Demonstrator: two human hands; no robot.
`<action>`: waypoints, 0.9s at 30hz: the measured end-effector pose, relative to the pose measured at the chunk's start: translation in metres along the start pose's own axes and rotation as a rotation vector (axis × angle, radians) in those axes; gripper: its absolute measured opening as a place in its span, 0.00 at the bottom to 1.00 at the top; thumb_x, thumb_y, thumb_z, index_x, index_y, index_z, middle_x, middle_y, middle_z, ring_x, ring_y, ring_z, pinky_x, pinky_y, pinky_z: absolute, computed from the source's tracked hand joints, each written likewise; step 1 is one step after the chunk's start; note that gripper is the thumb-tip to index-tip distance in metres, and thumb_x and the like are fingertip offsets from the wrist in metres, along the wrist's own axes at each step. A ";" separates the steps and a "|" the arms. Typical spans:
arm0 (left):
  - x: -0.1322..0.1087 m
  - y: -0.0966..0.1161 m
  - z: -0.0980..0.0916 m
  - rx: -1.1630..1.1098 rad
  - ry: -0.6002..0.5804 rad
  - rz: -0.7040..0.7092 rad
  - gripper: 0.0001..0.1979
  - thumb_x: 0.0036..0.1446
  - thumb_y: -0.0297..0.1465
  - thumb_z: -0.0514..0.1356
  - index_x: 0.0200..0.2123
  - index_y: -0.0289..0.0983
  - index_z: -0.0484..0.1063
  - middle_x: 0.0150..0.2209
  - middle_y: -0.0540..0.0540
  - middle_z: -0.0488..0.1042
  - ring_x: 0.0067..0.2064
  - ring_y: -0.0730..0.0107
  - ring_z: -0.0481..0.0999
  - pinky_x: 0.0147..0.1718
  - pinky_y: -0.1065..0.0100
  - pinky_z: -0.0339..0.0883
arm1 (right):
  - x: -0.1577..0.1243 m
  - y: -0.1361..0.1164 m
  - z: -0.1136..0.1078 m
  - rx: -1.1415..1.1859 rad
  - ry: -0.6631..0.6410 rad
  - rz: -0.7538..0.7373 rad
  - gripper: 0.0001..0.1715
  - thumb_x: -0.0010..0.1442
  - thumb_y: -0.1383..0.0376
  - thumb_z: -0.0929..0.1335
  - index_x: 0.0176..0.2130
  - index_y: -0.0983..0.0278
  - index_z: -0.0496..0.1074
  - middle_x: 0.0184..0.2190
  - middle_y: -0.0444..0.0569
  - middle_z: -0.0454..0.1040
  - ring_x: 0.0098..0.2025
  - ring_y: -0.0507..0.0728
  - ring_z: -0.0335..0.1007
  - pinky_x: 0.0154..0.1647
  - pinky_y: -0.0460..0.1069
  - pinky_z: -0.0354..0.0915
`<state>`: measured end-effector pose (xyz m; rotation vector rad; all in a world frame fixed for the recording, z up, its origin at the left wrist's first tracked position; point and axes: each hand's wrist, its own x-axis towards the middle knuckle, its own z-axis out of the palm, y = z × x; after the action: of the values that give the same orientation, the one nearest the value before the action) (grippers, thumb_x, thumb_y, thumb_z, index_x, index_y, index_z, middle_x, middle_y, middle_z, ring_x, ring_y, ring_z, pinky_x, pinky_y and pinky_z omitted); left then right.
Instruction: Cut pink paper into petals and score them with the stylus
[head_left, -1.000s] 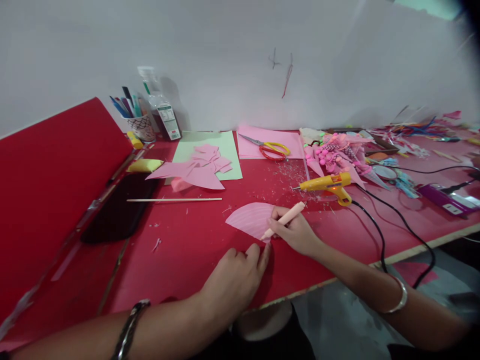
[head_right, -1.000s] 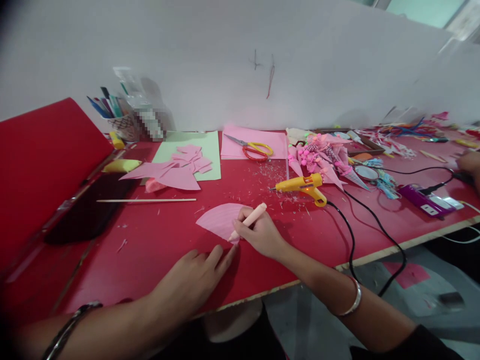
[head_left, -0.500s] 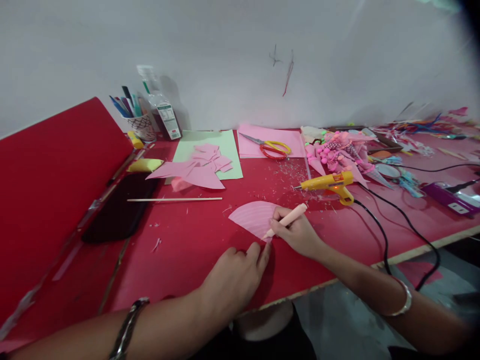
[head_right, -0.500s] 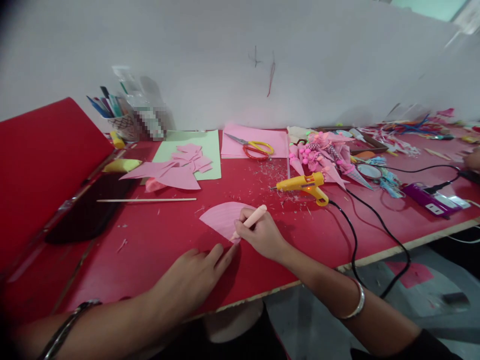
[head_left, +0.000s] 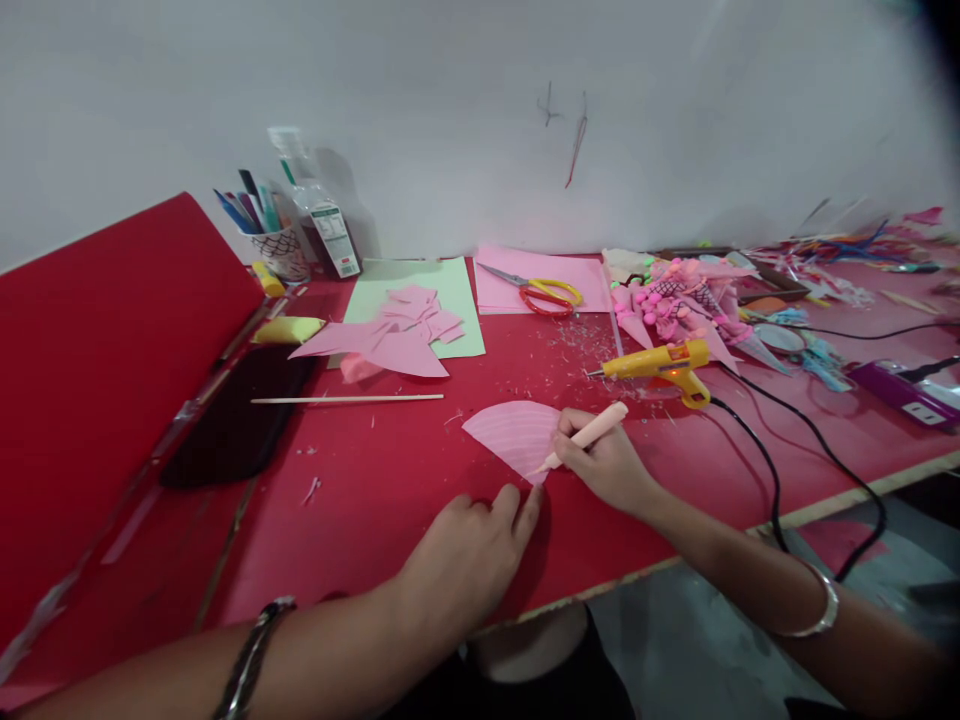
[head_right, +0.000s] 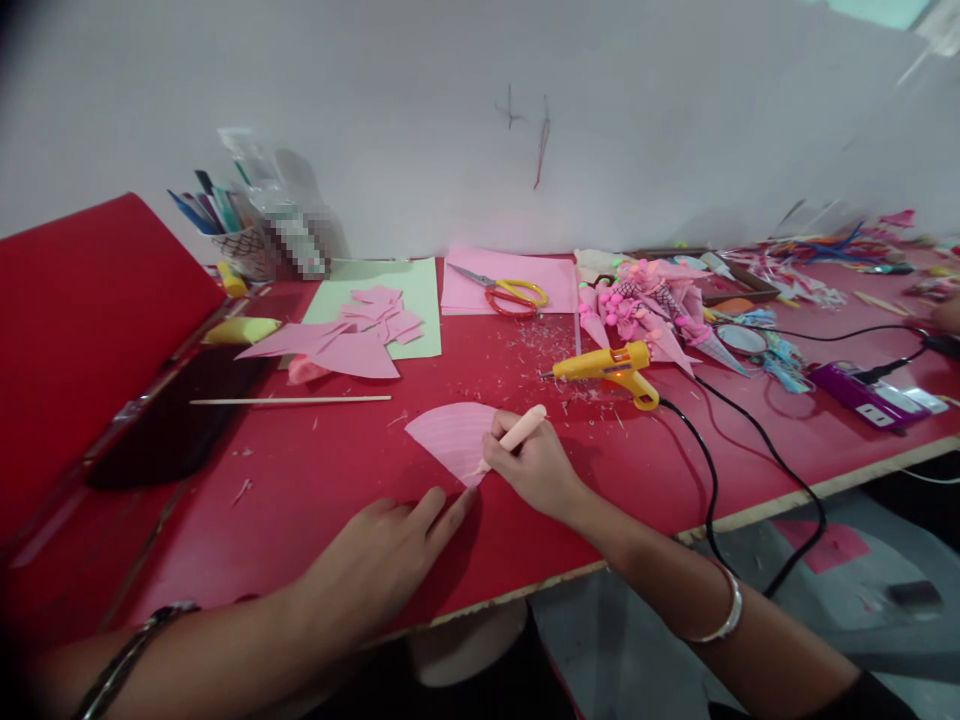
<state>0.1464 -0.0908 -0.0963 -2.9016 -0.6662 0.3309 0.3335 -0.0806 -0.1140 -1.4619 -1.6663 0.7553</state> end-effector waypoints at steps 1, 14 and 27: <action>0.000 0.000 0.000 0.000 0.007 0.001 0.26 0.54 0.21 0.48 0.57 0.29 0.52 0.33 0.45 0.68 0.23 0.70 0.71 0.18 0.67 0.65 | 0.000 0.000 0.000 0.001 0.003 -0.004 0.12 0.54 0.67 0.61 0.21 0.63 0.56 0.17 0.39 0.57 0.20 0.48 0.54 0.20 0.44 0.50; 0.000 -0.001 -0.001 0.003 -0.001 -0.003 0.25 0.55 0.22 0.49 0.57 0.30 0.52 0.33 0.45 0.68 0.23 0.69 0.71 0.19 0.67 0.65 | 0.001 0.002 -0.005 0.083 0.035 0.054 0.12 0.53 0.67 0.61 0.19 0.63 0.56 0.15 0.39 0.61 0.19 0.49 0.59 0.21 0.43 0.54; -0.014 -0.032 0.009 -0.015 0.102 0.088 0.25 0.55 0.22 0.51 0.56 0.40 0.53 0.34 0.46 0.70 0.23 0.73 0.70 0.21 0.71 0.61 | 0.000 -0.005 -0.013 0.270 -0.109 -0.008 0.08 0.54 0.63 0.65 0.28 0.65 0.69 0.24 0.45 0.70 0.26 0.50 0.66 0.26 0.44 0.61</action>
<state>0.1184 -0.0674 -0.0958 -2.9441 -0.5288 0.1875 0.3418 -0.0819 -0.1030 -1.2430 -1.5787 1.0277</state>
